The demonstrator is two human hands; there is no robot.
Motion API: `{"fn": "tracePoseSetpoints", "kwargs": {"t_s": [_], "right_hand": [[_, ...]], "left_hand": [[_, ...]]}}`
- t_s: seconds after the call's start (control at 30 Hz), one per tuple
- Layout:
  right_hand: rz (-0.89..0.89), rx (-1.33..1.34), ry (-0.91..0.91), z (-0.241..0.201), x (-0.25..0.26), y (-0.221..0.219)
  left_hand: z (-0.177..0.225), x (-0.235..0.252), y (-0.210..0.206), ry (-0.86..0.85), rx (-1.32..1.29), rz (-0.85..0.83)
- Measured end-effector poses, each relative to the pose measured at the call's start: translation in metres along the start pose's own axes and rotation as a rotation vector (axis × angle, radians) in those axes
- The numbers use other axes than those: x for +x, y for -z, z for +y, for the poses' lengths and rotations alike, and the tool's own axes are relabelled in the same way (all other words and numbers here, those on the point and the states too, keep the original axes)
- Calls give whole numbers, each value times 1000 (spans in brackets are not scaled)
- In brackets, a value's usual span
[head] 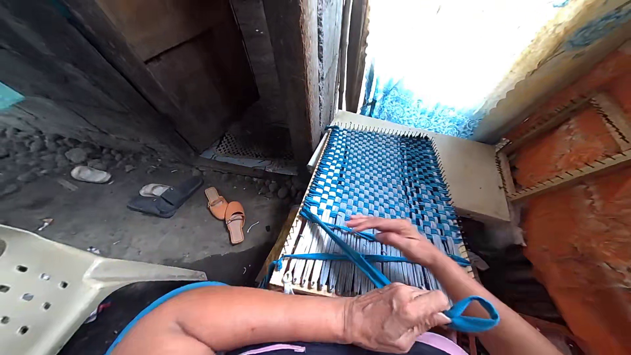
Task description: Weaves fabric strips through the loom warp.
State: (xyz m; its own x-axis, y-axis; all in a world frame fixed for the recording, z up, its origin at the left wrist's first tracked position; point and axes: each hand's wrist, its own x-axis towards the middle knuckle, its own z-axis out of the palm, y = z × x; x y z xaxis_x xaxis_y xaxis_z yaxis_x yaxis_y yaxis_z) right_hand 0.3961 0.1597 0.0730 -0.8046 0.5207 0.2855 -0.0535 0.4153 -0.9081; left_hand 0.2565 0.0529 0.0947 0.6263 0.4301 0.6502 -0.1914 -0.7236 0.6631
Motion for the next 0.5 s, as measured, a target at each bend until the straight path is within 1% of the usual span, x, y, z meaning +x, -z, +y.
{"fn": "tracePoseSetpoints", "kwargs": {"t_s": [0.03,0.1,0.17,0.2,0.23,0.3,0.37,0.43,0.5], "right_hand": [[-72,-29,-1,15,14,-12],[-169,-105,12,41,32,-35],[-136,-192,42,61,37,-56],[-108,-267,12,58,38,-61],[-68,-278,-22,53,39,-61],[-32,-256,-140,46,44,-51],[-10,-209,-258,46,54,-31],[47,-59,-268,54,65,-10],[89,110,-220,76,72,5]], "left_hand": [[4,-2,7,19,-49,6],[14,-7,27,93,-134,92],[24,-16,64,228,-162,254],[28,-19,87,308,-144,387],[28,-22,113,371,-151,505],[21,-30,164,425,-263,699],[6,-46,201,475,-401,815],[-17,-68,223,493,-617,935],[-42,-83,235,515,-824,1080]]}}
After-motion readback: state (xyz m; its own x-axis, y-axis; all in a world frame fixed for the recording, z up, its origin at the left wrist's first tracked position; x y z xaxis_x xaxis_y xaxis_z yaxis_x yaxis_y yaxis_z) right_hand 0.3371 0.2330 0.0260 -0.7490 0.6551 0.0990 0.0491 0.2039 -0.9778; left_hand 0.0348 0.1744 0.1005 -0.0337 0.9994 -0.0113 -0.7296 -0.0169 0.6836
